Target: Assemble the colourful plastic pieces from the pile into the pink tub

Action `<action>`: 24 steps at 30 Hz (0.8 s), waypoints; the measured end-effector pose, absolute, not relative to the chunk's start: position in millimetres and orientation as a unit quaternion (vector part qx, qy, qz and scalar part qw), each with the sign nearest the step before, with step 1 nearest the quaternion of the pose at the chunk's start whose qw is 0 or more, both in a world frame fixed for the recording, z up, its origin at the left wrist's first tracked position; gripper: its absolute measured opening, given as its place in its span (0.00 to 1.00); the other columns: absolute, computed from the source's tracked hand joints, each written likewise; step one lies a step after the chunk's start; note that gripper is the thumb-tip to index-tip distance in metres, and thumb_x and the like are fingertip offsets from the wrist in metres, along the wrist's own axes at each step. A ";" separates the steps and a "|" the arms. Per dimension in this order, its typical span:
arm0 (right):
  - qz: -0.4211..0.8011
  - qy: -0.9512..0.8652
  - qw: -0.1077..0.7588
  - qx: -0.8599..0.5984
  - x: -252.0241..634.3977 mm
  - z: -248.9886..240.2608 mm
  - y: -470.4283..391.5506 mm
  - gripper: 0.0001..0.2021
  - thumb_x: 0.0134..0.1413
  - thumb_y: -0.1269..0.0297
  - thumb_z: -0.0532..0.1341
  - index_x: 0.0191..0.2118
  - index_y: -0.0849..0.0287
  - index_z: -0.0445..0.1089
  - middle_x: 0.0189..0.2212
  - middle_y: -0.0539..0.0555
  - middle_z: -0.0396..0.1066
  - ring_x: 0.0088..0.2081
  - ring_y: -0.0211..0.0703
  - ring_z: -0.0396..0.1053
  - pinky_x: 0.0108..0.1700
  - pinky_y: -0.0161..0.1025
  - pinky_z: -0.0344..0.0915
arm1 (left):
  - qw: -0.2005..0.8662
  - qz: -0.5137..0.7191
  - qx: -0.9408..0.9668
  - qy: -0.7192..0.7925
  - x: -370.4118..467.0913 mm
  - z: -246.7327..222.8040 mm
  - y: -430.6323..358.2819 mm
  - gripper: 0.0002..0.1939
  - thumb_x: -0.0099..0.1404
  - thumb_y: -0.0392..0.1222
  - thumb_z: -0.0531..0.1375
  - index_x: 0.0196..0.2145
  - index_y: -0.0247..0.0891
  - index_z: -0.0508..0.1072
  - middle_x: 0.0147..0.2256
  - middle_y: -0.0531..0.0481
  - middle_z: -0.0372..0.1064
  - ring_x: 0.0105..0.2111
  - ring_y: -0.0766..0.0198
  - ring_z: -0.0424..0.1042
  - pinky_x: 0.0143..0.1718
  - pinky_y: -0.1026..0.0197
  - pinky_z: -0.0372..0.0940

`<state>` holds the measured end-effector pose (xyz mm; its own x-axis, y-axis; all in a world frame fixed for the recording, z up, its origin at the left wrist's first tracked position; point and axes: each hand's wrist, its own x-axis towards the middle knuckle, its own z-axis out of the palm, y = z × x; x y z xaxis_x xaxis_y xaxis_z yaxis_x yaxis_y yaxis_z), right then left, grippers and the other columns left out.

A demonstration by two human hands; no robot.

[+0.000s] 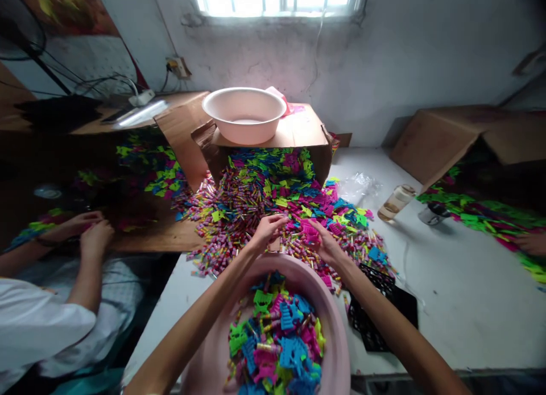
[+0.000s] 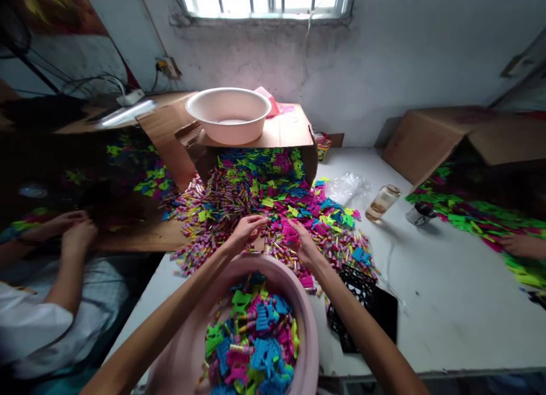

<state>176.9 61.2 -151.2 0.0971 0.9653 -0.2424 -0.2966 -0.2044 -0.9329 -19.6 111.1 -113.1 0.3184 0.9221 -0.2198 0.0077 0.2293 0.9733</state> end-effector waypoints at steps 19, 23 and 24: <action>0.603 -0.392 0.524 -0.456 175.5 -77.3 -25.5 0.17 0.54 0.50 0.69 0.44 0.56 0.75 0.32 0.51 0.76 0.29 0.41 0.73 0.31 0.40 0.76 | 0.624 0.386 0.527 0.430 -19.8 -43.0 19.4 0.19 0.59 0.56 0.69 0.35 0.38 0.70 0.19 0.61 0.60 0.12 0.76 0.51 0.12 0.70 0.44; 0.607 -0.411 0.521 -0.438 175.3 -62.6 -44.6 0.15 0.56 0.53 0.69 0.43 0.58 0.76 0.34 0.53 0.77 0.30 0.42 0.76 0.33 0.41 0.77 | 0.573 0.339 0.615 0.421 -29.1 -32.4 -4.6 0.15 0.66 0.54 0.63 0.38 0.38 0.72 0.28 0.53 0.71 0.22 0.69 0.66 0.21 0.69 0.58; 0.600 -0.422 0.517 -0.440 175.4 -59.4 -47.9 0.15 0.56 0.53 0.68 0.43 0.58 0.76 0.34 0.53 0.77 0.30 0.43 0.76 0.34 0.42 0.77 | 0.541 0.334 0.644 0.426 -30.9 -29.0 -9.7 0.14 0.68 0.53 0.61 0.38 0.38 0.74 0.32 0.51 0.73 0.27 0.66 0.70 0.25 0.67 0.62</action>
<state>175.4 -47.9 -59.4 -0.0776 0.9928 -0.0917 -0.2489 -0.1083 -0.9625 -30.9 -9.7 -29.0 0.4137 0.9099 -0.0300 0.1866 -0.0525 0.9810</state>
